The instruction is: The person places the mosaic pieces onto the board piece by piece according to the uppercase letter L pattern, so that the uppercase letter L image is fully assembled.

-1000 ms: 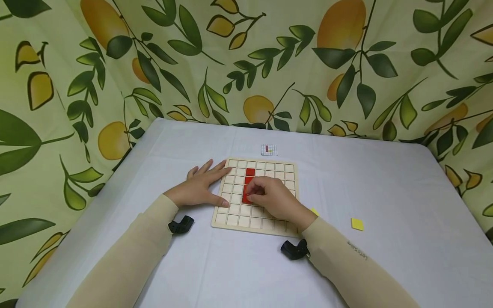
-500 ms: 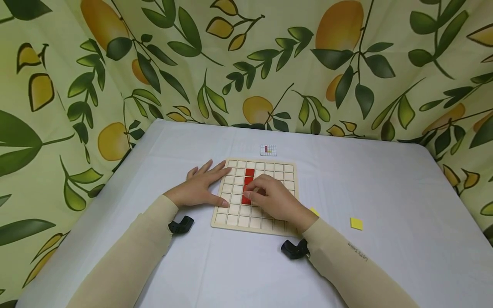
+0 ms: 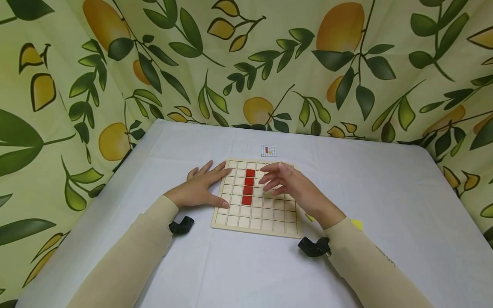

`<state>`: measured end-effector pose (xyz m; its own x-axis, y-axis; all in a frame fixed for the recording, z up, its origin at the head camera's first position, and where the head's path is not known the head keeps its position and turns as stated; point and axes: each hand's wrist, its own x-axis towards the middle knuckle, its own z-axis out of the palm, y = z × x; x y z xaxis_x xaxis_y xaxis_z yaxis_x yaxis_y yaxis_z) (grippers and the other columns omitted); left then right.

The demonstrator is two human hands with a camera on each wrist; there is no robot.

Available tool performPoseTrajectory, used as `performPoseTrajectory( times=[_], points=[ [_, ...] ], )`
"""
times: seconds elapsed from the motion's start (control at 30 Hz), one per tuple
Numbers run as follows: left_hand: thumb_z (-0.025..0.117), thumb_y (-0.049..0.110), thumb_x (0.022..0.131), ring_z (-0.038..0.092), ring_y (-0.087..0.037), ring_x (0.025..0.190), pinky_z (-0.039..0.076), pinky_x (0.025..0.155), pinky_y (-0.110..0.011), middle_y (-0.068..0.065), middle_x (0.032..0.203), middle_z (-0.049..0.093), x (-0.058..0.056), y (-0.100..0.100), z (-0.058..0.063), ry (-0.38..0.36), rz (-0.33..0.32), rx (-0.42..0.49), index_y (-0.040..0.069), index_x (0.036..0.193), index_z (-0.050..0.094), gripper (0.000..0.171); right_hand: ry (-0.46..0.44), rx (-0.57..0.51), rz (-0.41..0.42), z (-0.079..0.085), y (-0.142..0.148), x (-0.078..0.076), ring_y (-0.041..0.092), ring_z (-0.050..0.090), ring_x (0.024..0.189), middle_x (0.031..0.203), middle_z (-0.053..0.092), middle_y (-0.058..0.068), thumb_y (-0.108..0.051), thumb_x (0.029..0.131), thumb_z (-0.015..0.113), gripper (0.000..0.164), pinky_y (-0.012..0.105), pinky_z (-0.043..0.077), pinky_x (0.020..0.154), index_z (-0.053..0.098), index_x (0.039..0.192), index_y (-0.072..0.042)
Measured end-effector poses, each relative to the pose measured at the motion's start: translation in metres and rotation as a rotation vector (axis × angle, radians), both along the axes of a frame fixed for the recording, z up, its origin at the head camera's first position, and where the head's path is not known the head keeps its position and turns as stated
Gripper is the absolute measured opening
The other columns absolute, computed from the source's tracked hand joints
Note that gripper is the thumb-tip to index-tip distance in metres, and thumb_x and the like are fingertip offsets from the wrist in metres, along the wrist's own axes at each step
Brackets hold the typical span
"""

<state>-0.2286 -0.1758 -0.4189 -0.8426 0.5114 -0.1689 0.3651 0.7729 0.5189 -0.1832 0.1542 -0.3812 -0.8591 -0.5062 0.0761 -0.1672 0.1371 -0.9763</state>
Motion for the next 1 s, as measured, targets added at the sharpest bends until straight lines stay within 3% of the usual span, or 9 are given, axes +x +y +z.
performPoseTrajectory(
  times=[0.27, 0.5, 0.87, 1.0],
  points=[
    [0.090, 0.070, 0.078, -0.010, -0.034, 0.165, -0.008, 0.123, -0.067, 0.005, 0.181, 0.010, 0.000, 0.000, 0.000, 0.003, -0.004, 0.004, 0.027, 0.174, 0.032, 0.121, 0.009, -0.116, 0.043, -0.003, 0.048, 0.002, 0.042, 0.063, 0.122, 0.138, 0.062, 0.026, -0.057, 0.118, 0.017, 0.077, 0.046, 0.053, 0.100, 0.049, 0.156, 0.001],
    [0.089, 0.071, 0.078, -0.009, -0.035, 0.165, -0.008, 0.122, -0.068, 0.004, 0.181, 0.009, 0.000, 0.000, -0.001, 0.008, -0.006, -0.003, 0.027, 0.175, 0.031, 0.121, 0.004, -0.154, 0.045, -0.009, 0.083, 0.008, 0.039, 0.060, 0.127, 0.141, 0.059, 0.029, -0.053, 0.118, 0.013, 0.074, 0.041, 0.050, 0.103, 0.046, 0.158, -0.001],
    [0.089, 0.071, 0.078, -0.010, -0.034, 0.165, -0.008, 0.123, -0.068, 0.005, 0.181, 0.009, 0.000, 0.000, 0.000, 0.001, 0.003, -0.015, 0.028, 0.175, 0.030, 0.121, 0.003, -0.025, -0.067, -0.024, 0.114, 0.014, 0.038, 0.061, 0.126, 0.141, 0.060, 0.029, -0.041, 0.120, 0.020, 0.060, 0.035, 0.052, 0.103, 0.049, 0.157, -0.003],
    [0.089, 0.072, 0.078, -0.010, -0.034, 0.165, -0.008, 0.122, -0.069, 0.005, 0.182, 0.009, 0.000, 0.000, 0.001, 0.000, 0.002, -0.015, 0.027, 0.175, 0.030, 0.121, 0.025, 0.109, -0.087, -0.036, 0.119, 0.012, 0.033, 0.064, 0.124, 0.140, 0.062, 0.025, -0.026, 0.120, 0.042, 0.047, 0.028, 0.052, 0.102, 0.049, 0.154, 0.005]
  ],
)
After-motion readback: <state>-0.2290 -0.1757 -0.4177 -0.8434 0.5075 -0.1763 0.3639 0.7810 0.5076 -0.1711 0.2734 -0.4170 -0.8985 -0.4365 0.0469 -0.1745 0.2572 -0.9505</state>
